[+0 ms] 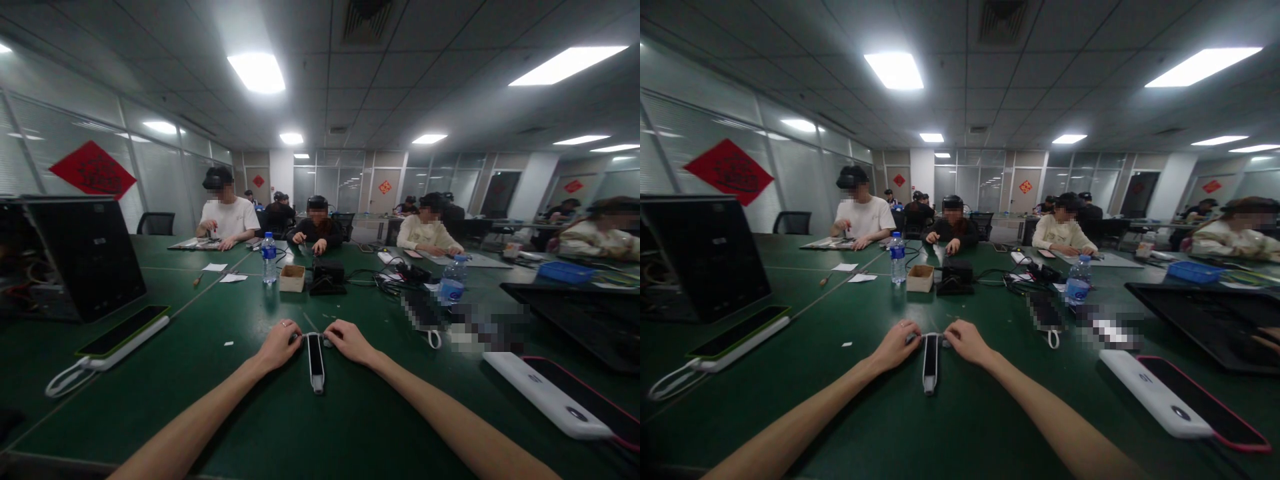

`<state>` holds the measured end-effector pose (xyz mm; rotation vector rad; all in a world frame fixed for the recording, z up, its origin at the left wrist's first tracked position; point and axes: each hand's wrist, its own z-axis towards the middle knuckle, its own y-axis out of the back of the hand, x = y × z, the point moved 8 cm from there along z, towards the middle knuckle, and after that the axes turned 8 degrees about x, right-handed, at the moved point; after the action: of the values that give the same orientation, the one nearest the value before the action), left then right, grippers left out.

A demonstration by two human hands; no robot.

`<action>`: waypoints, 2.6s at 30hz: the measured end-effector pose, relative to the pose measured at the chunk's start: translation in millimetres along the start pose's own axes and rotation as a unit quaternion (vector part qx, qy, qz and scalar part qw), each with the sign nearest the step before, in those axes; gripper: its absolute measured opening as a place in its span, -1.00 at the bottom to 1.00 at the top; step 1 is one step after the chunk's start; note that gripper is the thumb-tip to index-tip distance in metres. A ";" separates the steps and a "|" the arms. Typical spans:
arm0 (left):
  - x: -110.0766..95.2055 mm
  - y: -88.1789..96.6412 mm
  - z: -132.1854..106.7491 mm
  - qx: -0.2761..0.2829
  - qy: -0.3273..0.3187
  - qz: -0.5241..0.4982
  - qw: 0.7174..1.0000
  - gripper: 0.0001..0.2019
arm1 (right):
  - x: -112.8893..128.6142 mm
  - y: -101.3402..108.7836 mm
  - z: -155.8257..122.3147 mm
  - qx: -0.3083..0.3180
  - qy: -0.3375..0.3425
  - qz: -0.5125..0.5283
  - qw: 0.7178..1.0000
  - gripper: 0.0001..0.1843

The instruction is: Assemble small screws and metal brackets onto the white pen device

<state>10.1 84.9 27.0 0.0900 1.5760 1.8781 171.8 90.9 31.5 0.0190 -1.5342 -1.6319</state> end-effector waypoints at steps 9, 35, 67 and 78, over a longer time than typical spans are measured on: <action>-2.2 0.2 0.6 -0.002 -0.013 0.002 1.000 -0.88 | -5.2 -3.1 1.2 -0.007 -0.010 0.014 1.000 -0.82; -0.2 -0.4 0.0 0.004 -0.005 0.001 1.000 -0.85 | 0.7 -1.2 -0.2 -0.004 -0.003 -0.002 1.000 -0.80; 1.2 -0.2 6.0 -0.011 -0.014 0.026 1.000 -0.82 | -88.1 15.0 62.4 0.024 -0.185 -0.185 0.965 -0.76; 0.5 17.3 -0.3 -0.111 -0.025 -0.047 0.992 -0.86 | 12.7 -5.2 59.4 0.024 -0.013 -0.028 0.999 -0.77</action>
<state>1.9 84.2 42.2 -0.0345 1.3060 1.9481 128.4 130.4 48.2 0.0679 -1.6060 -1.6442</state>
